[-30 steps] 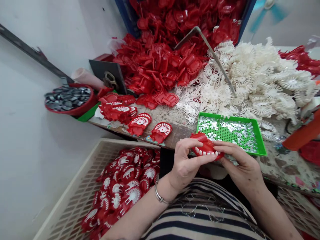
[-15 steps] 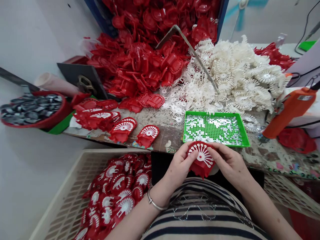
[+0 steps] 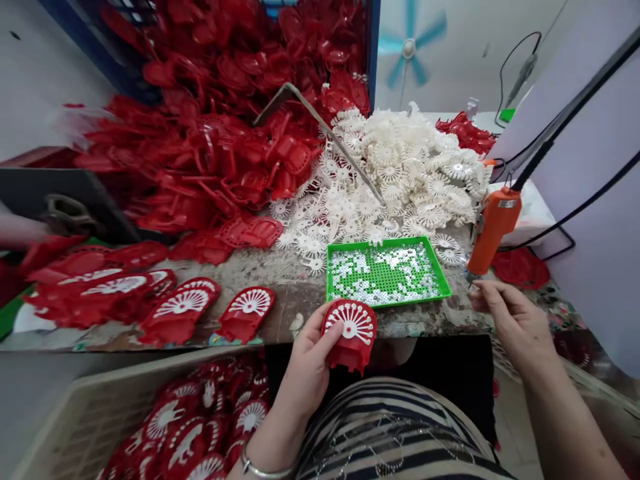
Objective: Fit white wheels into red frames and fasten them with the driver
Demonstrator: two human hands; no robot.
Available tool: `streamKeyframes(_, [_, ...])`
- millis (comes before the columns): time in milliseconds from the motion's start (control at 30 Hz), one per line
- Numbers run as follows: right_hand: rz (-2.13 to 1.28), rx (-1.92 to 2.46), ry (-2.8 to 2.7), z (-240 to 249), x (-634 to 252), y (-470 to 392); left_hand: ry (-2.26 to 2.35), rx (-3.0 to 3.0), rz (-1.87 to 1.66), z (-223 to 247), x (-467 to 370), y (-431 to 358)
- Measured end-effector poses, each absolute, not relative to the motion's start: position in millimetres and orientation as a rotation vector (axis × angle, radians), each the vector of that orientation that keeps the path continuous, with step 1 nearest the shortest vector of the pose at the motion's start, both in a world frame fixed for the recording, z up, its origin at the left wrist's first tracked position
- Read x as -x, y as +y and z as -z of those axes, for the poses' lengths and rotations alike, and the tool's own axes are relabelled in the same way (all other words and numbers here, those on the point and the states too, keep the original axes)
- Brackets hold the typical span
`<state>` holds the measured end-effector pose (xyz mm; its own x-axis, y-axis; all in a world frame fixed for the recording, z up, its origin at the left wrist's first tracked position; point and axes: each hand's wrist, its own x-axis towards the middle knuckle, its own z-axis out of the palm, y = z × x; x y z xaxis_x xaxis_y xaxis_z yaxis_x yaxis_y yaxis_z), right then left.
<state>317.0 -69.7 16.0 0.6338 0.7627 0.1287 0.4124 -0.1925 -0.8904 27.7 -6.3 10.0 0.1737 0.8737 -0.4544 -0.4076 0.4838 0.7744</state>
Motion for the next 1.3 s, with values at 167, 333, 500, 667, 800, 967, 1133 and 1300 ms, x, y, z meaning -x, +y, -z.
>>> streamKeyframes(167, [-0.544,1.741,-1.174,-12.2,-294.7,-47.9,0.994,-0.479,-1.022,-12.0,-27.0,-6.5])
streamKeyframes(333, [-0.521,1.572,-1.556,-17.0,-259.8,-4.9,0.951,-0.47,-1.095,-10.5,-14.9,-6.2])
streamKeyframes(500, [-0.248,1.408,-2.184,-29.0,-206.2,52.6,0.959,-0.428,-1.175,-8.1,2.1,-7.4])
streamKeyframes(667, [-0.122,1.427,-2.548,-30.6,-143.7,102.5,0.963,-0.382,-1.226,1.0,20.2,-11.6])
streamKeyframes(800, [0.006,1.548,-2.759,-28.1,-115.4,126.1,0.976,-0.34,-1.264,7.7,34.9,-13.7])
streamKeyframes(967, [0.062,1.617,-2.903,-30.8,-105.3,136.9,0.961,-0.288,-1.263,15.3,44.9,-12.8])
streamKeyframes(1133, [0.054,1.699,-2.789,-35.5,-108.6,144.1,0.956,-0.279,-1.201,18.6,45.2,-10.1])
streamKeyframes(1300, [-0.12,1.803,-2.465,-35.9,-129.8,159.7,0.942,-0.268,-1.188,19.2,44.8,-6.7])
